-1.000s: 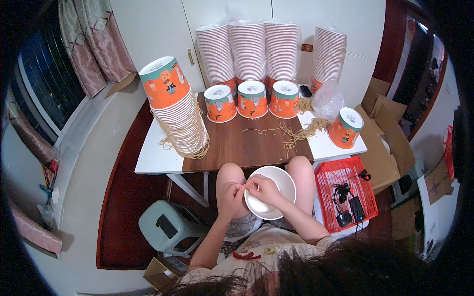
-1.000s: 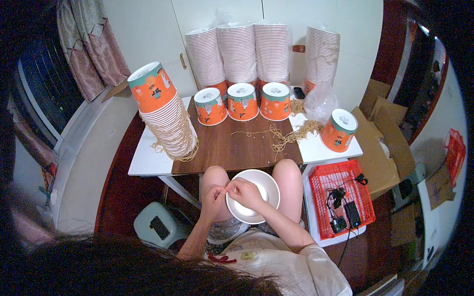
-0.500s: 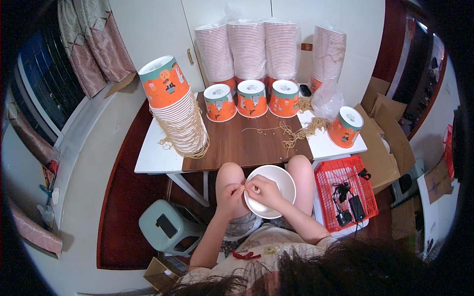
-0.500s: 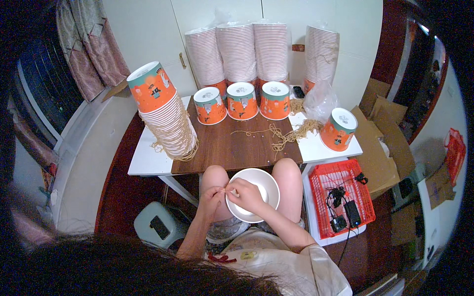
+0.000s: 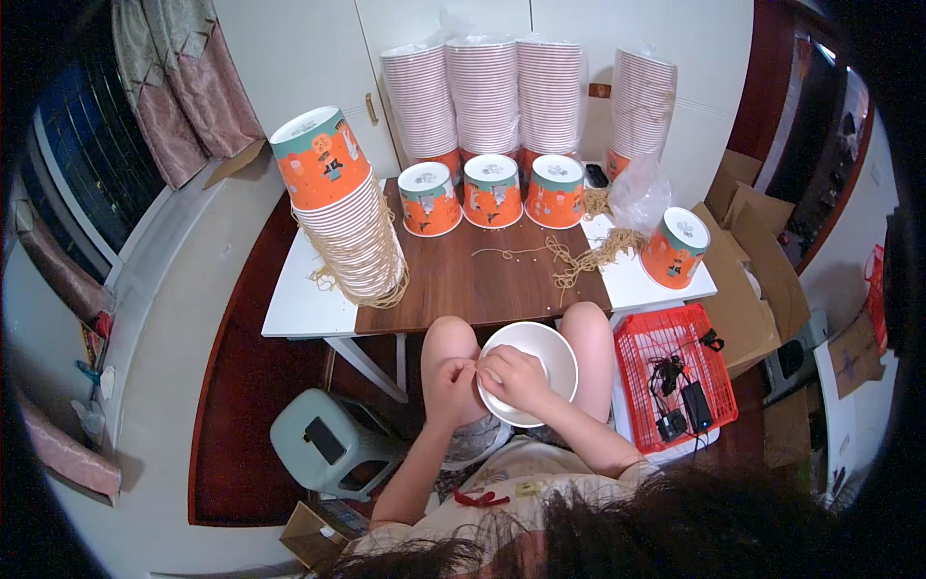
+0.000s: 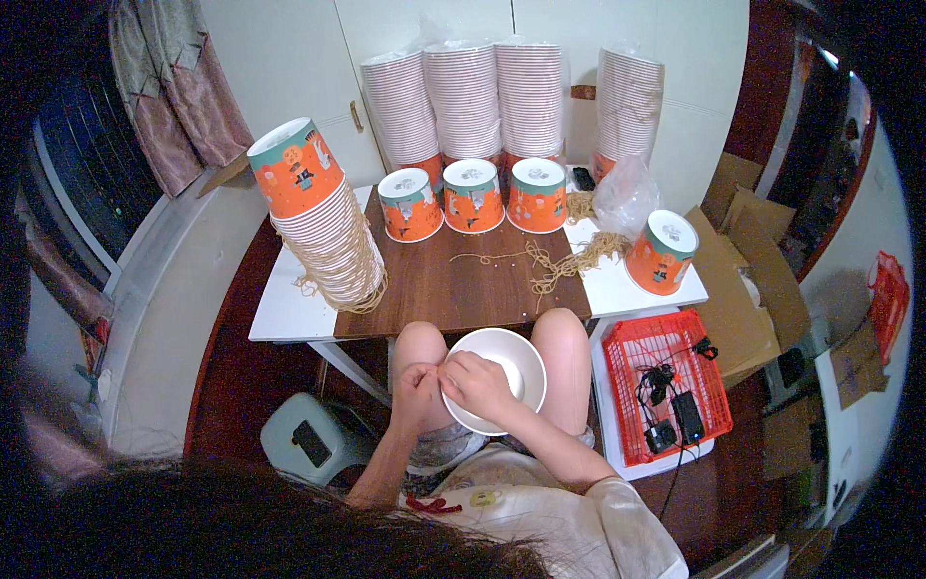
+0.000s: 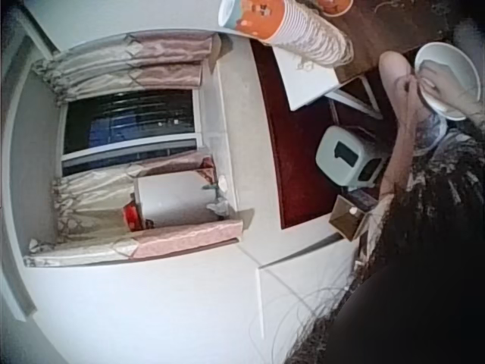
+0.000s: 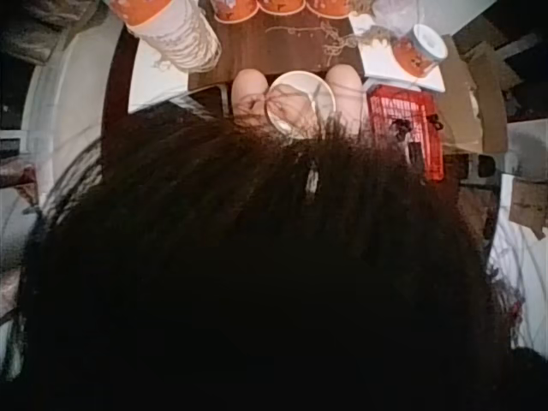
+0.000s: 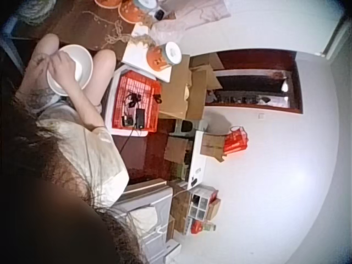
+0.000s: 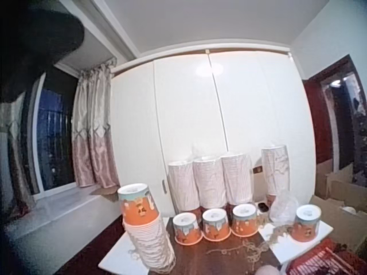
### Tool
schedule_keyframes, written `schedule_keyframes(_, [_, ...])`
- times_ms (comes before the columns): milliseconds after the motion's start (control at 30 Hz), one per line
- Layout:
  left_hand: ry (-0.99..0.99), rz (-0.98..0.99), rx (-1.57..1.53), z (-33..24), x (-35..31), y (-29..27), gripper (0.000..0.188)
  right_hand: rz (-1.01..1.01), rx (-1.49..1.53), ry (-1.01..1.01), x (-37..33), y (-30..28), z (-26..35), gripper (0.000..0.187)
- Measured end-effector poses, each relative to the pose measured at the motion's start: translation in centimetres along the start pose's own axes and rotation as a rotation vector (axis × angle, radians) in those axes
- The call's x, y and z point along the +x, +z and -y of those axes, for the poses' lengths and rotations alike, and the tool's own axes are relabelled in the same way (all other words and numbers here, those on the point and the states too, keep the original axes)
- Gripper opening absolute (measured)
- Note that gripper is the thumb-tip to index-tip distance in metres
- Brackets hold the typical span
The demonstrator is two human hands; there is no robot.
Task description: Attaching handle strings to small paper buckets for packaging.
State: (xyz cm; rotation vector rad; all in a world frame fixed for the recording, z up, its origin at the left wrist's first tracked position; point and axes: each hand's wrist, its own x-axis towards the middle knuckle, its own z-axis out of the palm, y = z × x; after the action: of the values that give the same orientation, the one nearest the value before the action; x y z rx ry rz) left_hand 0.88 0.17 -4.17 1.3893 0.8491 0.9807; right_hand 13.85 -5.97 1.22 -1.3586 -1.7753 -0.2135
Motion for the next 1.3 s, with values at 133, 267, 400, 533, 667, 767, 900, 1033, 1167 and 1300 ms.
schedule_keyframes(133, [0.01,0.008,0.026,-0.6,-0.2,0.2,0.014,0.055,0.056,0.039,-0.7,0.4,-0.3,0.009])
schedule_keyframes(267, [-0.159,0.042,-0.14,-1.5,-0.6,0.3,0.015,0.03,0.12,0.107,-0.8,0.4,-0.6,0.008])
schedule_keyframes(400, [-0.239,0.049,-0.23,-1.3,-0.6,0.1,0.015,0.008,0.151,0.167,-0.3,0.1,-0.4,0.008])
schedule_keyframes(533, [-0.224,0.041,-0.228,-1.4,-0.7,0.2,0.015,0.008,0.154,0.178,-0.2,0.1,-0.3,0.009])
schedule_keyframes(667, [-0.246,0.039,-0.251,-0.9,-0.8,0.0,0.014,0.022,0.132,0.185,-0.2,0.1,-0.3,0.009])
schedule_keyframes(767, [-0.215,0.028,-0.223,-0.7,-0.9,0.0,0.012,0.033,0.076,0.17,-0.3,0.2,-0.2,0.008])
schedule_keyframes(900, [0.008,-0.041,-0.052,-0.9,-0.9,0.4,0.01,0.047,-0.002,0.109,0.1,-0.1,0.2,0.006])
schedule_keyframes(1033, [-0.018,-0.061,-0.101,-1.8,-1.0,0.5,0.01,0.014,0.06,0.103,0.2,-0.1,-0.4,0.005])
schedule_keyframes(1167, [-0.131,0.011,-0.237,-1.4,-1.0,-0.1,0.01,0.098,0.326,0.259,0.4,-0.4,-1.0,0.009])
schedule_keyframes(1300, [-0.188,0.007,-0.328,-1.5,-1.2,0.0,0.009,0.221,0.351,0.255,0.4,-0.5,-1.0,0.012])
